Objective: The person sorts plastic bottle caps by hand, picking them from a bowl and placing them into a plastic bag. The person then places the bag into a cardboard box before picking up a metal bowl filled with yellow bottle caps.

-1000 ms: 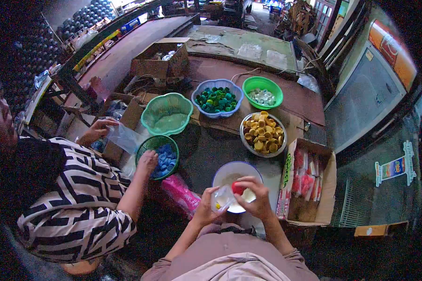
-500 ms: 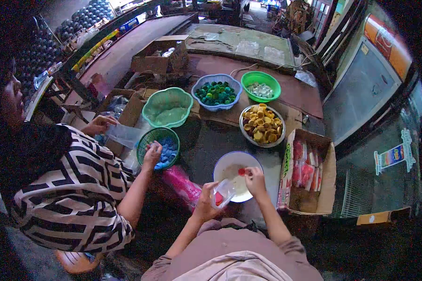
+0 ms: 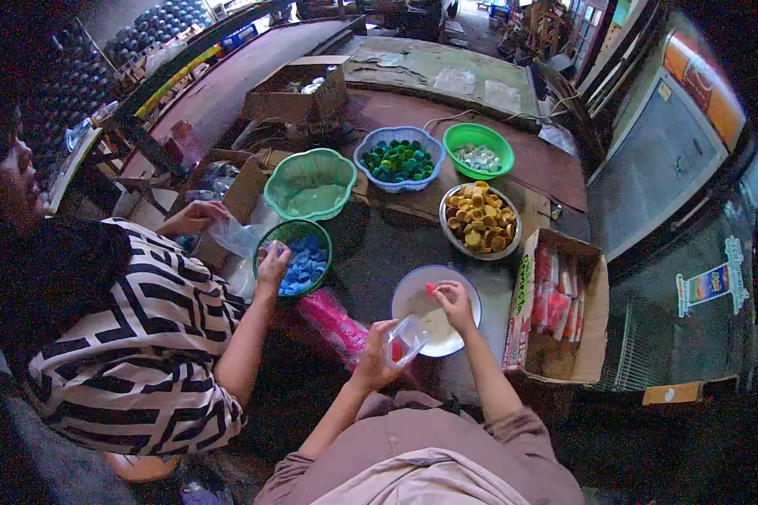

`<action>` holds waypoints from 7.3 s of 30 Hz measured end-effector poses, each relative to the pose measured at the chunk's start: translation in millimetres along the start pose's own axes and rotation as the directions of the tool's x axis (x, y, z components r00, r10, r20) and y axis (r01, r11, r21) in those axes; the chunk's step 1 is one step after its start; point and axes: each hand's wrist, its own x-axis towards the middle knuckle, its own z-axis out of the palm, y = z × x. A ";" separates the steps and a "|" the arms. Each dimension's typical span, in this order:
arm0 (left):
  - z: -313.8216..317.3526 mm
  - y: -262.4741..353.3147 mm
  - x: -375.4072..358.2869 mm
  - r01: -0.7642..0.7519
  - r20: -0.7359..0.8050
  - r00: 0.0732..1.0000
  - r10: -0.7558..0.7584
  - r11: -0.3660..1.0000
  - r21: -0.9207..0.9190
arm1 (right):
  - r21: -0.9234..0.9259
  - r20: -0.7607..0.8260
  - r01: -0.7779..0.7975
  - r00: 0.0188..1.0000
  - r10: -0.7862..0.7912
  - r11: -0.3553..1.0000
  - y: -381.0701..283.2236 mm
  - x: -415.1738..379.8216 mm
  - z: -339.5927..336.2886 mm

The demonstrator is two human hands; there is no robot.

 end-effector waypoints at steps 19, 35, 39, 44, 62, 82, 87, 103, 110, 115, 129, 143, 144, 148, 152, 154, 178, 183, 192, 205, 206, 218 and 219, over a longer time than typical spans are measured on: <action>-7.5 9.8 6.7 -0.195 0.123 0.966 0.228 0.953 -0.233 | -0.341 0.491 0.121 0.869 0.067 0.932 -127.7 -82.7 -15.8; 42.1 23.7 3.2 0.420 0.584 0.804 -0.109 0.800 -0.429 | -0.036 0.235 0.068 0.970 -0.058 0.997 -132.1 -101.1 -61.6; 51.3 31.9 10.8 0.207 0.451 0.893 -0.002 0.890 -0.407 | -0.072 0.033 0.101 0.995 -0.098 0.992 -132.4 -104.7 -72.8; 76.6 12.4 -3.3 0.275 0.608 0.793 0.028 0.875 -0.399 | 0.192 0.090 0.047 0.994 -0.066 0.980 -141.4 -108.2 -76.4; 73.7 -3.2 13.5 0.659 0.811 0.578 -0.092 0.640 -0.397 | 0.596 -0.223 0.147 0.975 -0.014 0.789 -120.1 -84.4 -103.4; 81.2 2.1 62.1 0.813 0.869 0.494 0.036 0.336 -0.476 | -0.697 -0.327 0.347 0.624 -0.709 0.627 -158.3 -47.9 -113.0; 62.1 44.1 63.8 0.784 0.778 0.619 -0.109 0.152 -0.603 | -0.613 -0.324 0.368 0.690 -0.647 0.700 -159.6 -46.1 -98.3; 97.7 -20.4 34.7 0.121 0.493 0.870 0.019 0.960 -0.251 | -0.566 -0.105 0.394 0.837 -0.537 0.724 -131.4 -63.8 -68.7; 85.6 12.3 25.4 -0.038 0.130 0.990 0.063 0.982 -0.187 | -0.359 -0.171 0.486 0.804 -0.569 0.796 -139.4 -99.1 -47.0; 76.8 0.6 25.0 0.046 0.095 0.995 -0.020 0.960 -0.278 | -0.012 -0.280 0.505 0.827 -0.488 0.863 -138.0 -100.6 -58.9; 33.9 -17.9 40.4 -0.269 0.061 0.963 0.262 0.948 0.173 | 0.693 -0.390 0.246 0.919 0.066 0.678 -118.4 -102.4 -114.4; 39.6 -30.7 35.6 -0.198 0.086 0.979 0.184 0.957 0.211 | -0.603 -0.123 -0.020 0.990 -0.069 0.798 -101.8 -103.5 -119.1; 41.3 -34.2 34.5 -0.198 0.105 0.978 0.179 0.959 0.203 | -0.597 -0.167 -0.072 0.985 -0.037 0.799 -97.6 -101.2 -120.4; 46.4 -45.3 34.9 -0.163 0.087 0.985 0.151 0.976 0.145 | -0.552 -0.269 0.028 0.940 -0.210 0.833 -84.0 -94.2 -117.0; 44.8 -50.2 36.7 -0.136 0.062 0.990 0.128 0.978 0.158 | -0.279 -0.118 -0.079 0.992 0.048 0.957 -83.9 -95.1 -117.3; 42.9 -52.1 41.5 -0.132 0.070 0.990 0.121 0.973 0.188 | -0.089 -0.053 -0.125 0.991 0.120 0.988 -80.9 -91.8 -120.0; 43.0 -66.6 57.3 -0.047 0.181 0.983 0.022 0.990 0.133 | -0.671 0.107 0.141 0.990 -0.093 0.728 -67.4 -76.3 -116.4; 41.7 -39.1 68.7 -0.146 0.233 0.966 0.108 0.978 0.152 | -0.634 0.203 0.137 0.979 -0.007 0.761 -73.6 -74.0 -103.4; 51.9 -60.4 62.1 0.003 0.425 0.903 -0.067 0.989 0.149 | -0.032 0.325 -0.227 0.919 0.225 0.973 -112.6 -77.8 -115.0; 32.9 -42.2 69.2 -0.042 0.301 0.953 -0.021 0.979 0.200 | -0.501 0.083 0.020 0.996 0.025 0.865 -107.7 -79.5 -120.3; 31.0 -38.2 71.1 -0.052 0.268 0.963 -0.002 0.980 0.193 | -0.511 0.105 0.050 0.994 0.005 0.858 -107.0 -80.0 -120.9; 7.4 -26.2 51.6 -0.222 0.026 0.975 0.222 0.947 0.233 | -0.168 0.297 0.038 0.955 0.014 0.985 -136.4 -104.7 -125.6; 6.3 -25.6 47.6 -0.217 0.044 0.976 0.213 0.945 0.246 | -0.105 0.271 -0.010 0.962 0.039 0.994 -137.1 -107.6 -125.9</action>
